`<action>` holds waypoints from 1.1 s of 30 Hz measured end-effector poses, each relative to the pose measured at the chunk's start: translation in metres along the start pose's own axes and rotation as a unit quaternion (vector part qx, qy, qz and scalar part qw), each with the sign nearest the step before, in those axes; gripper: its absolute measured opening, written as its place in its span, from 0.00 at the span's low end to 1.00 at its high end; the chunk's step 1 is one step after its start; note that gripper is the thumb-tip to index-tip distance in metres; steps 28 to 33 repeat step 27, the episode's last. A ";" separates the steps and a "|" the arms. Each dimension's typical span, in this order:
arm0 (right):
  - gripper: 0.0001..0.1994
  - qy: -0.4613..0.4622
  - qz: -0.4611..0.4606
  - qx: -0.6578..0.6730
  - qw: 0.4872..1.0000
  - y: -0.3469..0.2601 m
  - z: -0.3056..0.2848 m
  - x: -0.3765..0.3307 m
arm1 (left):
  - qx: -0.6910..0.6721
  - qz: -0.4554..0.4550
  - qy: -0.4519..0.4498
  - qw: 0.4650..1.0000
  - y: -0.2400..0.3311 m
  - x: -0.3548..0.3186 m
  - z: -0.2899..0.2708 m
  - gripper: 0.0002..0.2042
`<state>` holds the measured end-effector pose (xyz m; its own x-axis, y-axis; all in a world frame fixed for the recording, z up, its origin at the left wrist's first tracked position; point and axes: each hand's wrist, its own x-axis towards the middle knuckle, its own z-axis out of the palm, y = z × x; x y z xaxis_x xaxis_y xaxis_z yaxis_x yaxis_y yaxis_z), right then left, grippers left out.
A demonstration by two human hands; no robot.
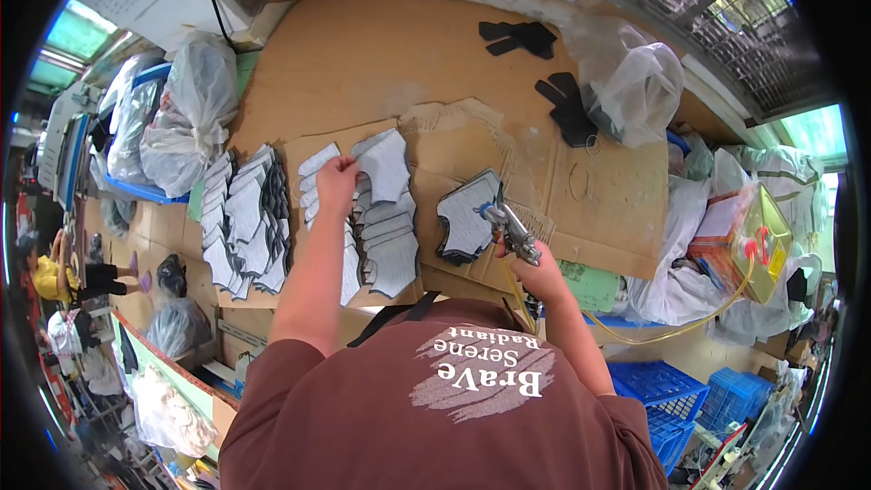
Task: Spraying adhesive onto shoe upper components using a pneumatic spray gun.
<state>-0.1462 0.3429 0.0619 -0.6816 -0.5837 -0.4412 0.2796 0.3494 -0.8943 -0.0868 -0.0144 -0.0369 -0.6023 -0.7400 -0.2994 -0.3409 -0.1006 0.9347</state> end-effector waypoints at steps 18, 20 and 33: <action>0.09 -0.050 -0.041 0.014 0.998 0.023 0.018 0.015 | 0.153 0.128 -0.183 0.963 -0.002 -0.096 0.081 0.10; 0.09 -0.050 -0.039 0.016 0.998 0.024 0.019 0.017 | 0.164 0.139 -0.176 0.961 -0.004 -0.096 0.082 0.10; 0.08 -0.034 -0.013 0.038 0.999 0.014 0.020 0.015 | 0.163 0.146 -0.169 0.961 -0.006 -0.098 0.082 0.10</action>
